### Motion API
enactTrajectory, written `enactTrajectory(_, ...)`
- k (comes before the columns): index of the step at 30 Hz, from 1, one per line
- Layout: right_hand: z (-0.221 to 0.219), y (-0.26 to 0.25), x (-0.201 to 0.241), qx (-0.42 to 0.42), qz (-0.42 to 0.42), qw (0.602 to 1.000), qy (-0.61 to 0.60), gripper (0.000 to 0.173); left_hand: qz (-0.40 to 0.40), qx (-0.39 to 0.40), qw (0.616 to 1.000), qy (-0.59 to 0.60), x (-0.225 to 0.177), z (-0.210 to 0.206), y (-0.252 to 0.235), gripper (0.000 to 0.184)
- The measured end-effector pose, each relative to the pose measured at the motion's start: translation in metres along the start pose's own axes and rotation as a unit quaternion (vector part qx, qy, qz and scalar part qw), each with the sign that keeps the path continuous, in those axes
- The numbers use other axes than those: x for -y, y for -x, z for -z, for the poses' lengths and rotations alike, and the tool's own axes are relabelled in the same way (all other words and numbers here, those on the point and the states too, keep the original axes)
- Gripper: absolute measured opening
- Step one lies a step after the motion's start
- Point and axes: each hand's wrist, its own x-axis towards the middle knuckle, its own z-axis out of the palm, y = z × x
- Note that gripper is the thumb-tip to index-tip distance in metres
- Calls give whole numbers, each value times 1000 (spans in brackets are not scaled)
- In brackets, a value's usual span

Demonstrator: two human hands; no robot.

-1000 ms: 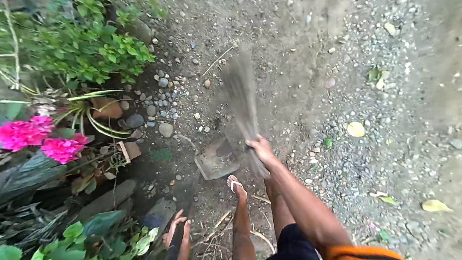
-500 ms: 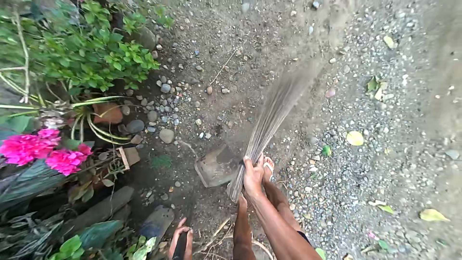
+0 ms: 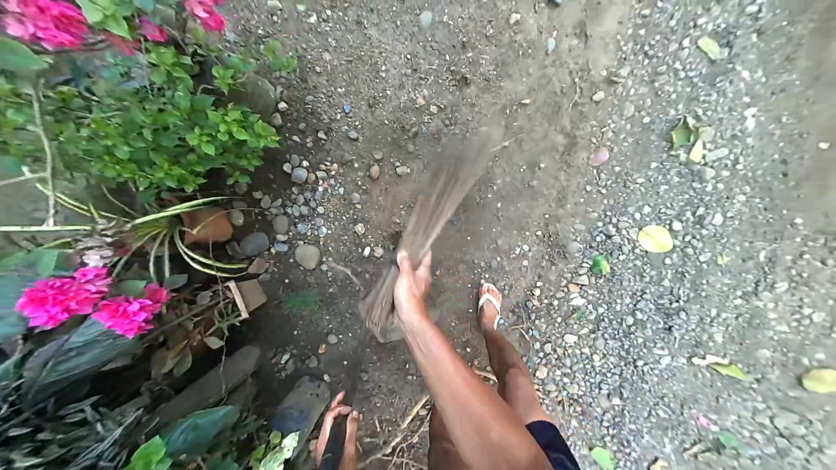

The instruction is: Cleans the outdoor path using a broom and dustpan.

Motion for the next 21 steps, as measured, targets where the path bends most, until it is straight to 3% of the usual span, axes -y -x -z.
enactTrajectory(3,56,17,-13,11,45,998,51,80,12,8,1000,-6,-7,2,-4,19)
enactTrajectory(5,74,0,-3,53,46,992,103,78,9,6,1000,0,-4,0,-3,20)
enactTrajectory(9,83,-101,51,166,23,955,246,67,-6,19,1000,1,5,5,-3,19)
enactTrajectory(11,110,-165,86,168,42,938,301,62,-12,38,999,-2,4,9,-9,18)
enactTrajectory(14,199,-249,158,70,79,918,383,49,-8,38,999,-3,5,17,-12,18)
enactTrajectory(16,276,-263,203,-43,70,912,402,50,-5,30,1000,-7,2,22,-12,20)
enactTrajectory(18,332,-243,228,-156,101,907,379,47,1,28,1000,-3,0,22,-13,20)
enactTrajectory(21,386,-180,217,-242,167,911,289,50,3,41,999,-3,-3,22,-16,19)
